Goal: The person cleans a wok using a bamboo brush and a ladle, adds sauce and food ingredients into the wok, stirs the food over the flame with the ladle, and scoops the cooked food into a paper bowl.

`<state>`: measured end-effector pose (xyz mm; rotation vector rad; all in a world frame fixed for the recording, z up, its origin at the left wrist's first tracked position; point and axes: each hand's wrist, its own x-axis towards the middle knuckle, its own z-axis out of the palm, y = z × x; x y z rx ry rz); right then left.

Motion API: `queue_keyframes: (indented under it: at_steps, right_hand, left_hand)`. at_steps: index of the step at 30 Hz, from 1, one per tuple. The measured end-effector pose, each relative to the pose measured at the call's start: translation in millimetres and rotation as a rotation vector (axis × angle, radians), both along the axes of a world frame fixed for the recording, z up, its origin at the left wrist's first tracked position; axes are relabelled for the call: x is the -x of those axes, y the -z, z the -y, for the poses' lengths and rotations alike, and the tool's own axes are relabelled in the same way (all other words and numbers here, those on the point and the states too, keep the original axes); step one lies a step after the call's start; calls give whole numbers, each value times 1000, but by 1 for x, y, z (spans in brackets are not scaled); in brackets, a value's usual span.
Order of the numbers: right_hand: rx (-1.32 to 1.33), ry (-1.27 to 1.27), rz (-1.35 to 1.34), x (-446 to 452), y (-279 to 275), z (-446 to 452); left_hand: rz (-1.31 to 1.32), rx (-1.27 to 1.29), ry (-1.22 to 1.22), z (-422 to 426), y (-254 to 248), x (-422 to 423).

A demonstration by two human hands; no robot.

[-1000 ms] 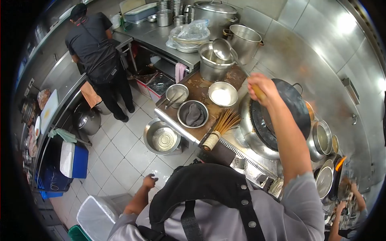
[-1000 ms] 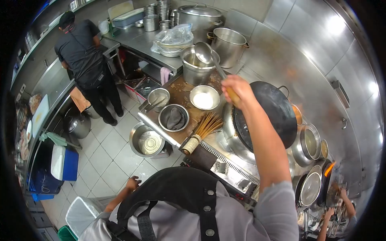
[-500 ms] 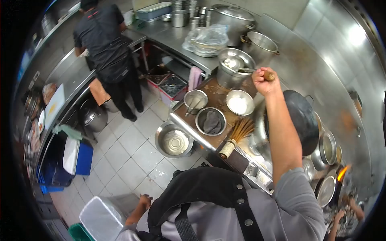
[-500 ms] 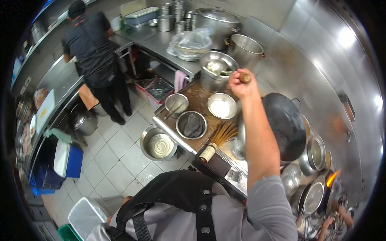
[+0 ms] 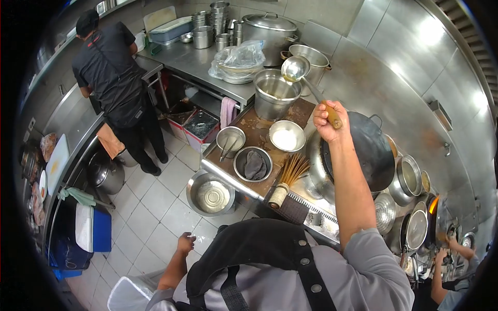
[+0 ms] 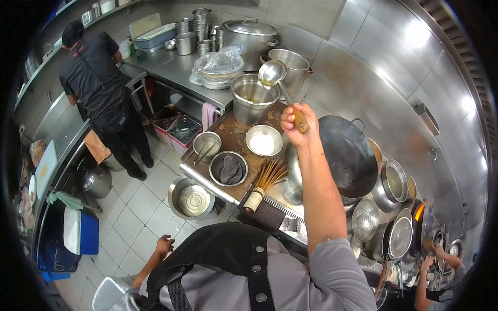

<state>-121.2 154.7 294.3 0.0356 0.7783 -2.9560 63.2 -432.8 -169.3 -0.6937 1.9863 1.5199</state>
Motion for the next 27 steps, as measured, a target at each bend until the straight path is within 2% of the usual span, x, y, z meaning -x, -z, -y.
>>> queue_keyframes:
  at_steps: [3,5,6,8,9,10,12,13,14,16,17,19,23,25,27]
  right_hand:
    - [6,-9,-15,-3,5,-4]
    - [7,-15,-12,-5,8,-3]
    - [-13,-10,-11,-6,11,-2]
    - [-35,-22,-10,-7,14,2]
    - [-9,-13,-64,-9,16,2]
    - [22,-19,-118,-9,19,4]
    - [146,-121,-195,-7,27,-6]
    - [171,-108,-210,-9,33,-9]
    - [195,-94,-230,-10,33,-8]
    - [272,-79,-228,-19,29,3]
    - [300,-73,-221,-24,27,8]
    - [333,-81,-219,-35,20,9]
    - [457,-76,-247,-64,12,-15]
    - [485,-15,-231,-95,8,-29]
    - [522,-69,-353,-131,5,-57]
  left_hand:
    - [28,14,27,-7,-17,0]
    - [42,110,116,-10,-27,-6]
    - [44,112,113,-1,-13,-13]
    - [-68,181,481,26,27,-30]
    - [43,190,395,23,18,-37]
    - [47,191,356,29,27,-49]
    - [-134,351,627,47,50,-72]
    - [-70,339,574,49,50,-79]
    - [108,356,361,40,38,-82]
    - [207,408,381,34,9,-81]
    - [210,411,349,33,6,-84]
    - [111,455,451,29,11,-80]
    - [83,523,507,12,17,-75]
    - [24,549,519,-3,28,-69]
    - [-5,523,580,-29,51,-58]
